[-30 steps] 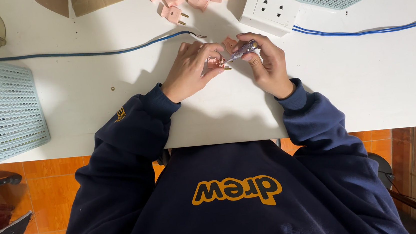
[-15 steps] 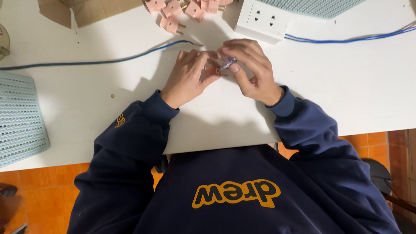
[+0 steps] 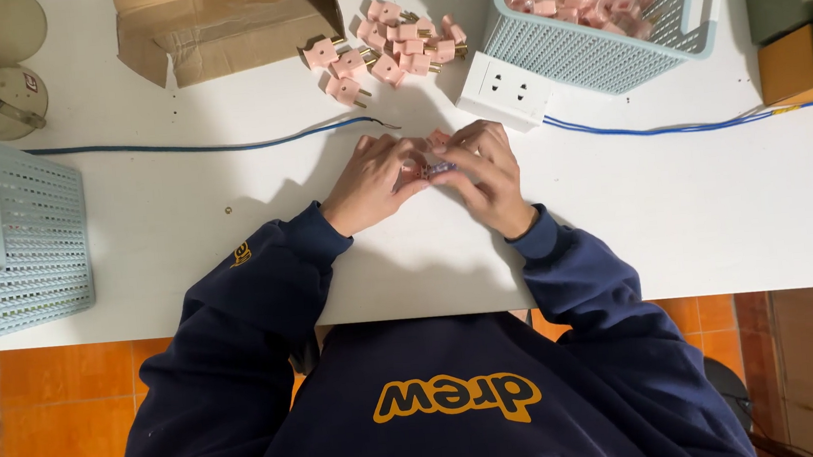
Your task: Assembling small electrical plug components by inserting metal pins into plastic housings and securing them with a screwdriver.
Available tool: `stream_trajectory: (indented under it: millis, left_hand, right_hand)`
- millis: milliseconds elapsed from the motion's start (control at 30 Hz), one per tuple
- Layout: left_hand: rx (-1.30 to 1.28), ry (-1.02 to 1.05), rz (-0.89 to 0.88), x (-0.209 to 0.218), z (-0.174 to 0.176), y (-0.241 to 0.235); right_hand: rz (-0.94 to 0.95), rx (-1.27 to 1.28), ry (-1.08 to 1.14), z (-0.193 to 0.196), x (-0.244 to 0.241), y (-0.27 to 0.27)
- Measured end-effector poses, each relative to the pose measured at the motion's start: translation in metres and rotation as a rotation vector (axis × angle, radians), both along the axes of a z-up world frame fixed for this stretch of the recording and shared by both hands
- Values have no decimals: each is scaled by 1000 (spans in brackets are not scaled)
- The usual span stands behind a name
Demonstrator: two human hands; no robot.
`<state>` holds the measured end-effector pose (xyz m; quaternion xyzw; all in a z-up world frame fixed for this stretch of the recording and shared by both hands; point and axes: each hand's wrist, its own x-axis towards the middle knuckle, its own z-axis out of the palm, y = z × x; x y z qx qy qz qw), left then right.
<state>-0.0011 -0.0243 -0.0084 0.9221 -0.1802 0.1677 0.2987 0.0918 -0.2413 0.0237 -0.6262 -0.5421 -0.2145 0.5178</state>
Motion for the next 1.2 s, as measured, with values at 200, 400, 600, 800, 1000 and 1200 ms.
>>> stream_trajectory:
  millis: [200, 400, 600, 800, 1000, 1200]
  left_hand:
    - [40, 3, 23, -1, 3, -1]
    - [11, 70, 10, 1, -5, 1]
    - [11, 95, -6, 3, -10, 14]
    - [89, 106, -20, 4, -15, 20]
    - [-74, 132, -15, 4, -7, 18]
    - [-744, 185, 94, 3, 15, 16]
  right_hand:
    - [9, -9, -26, 15, -9, 4]
    - [2, -35, -21, 10, -1, -6]
    - [-97, -20, 93, 12, 3, -17]
    - [-163, 41, 393, 11, 26, -29]
    - [-232, -259, 295, 18, 18, -21]
    - [-420, -634, -21, 12, 18, -21]
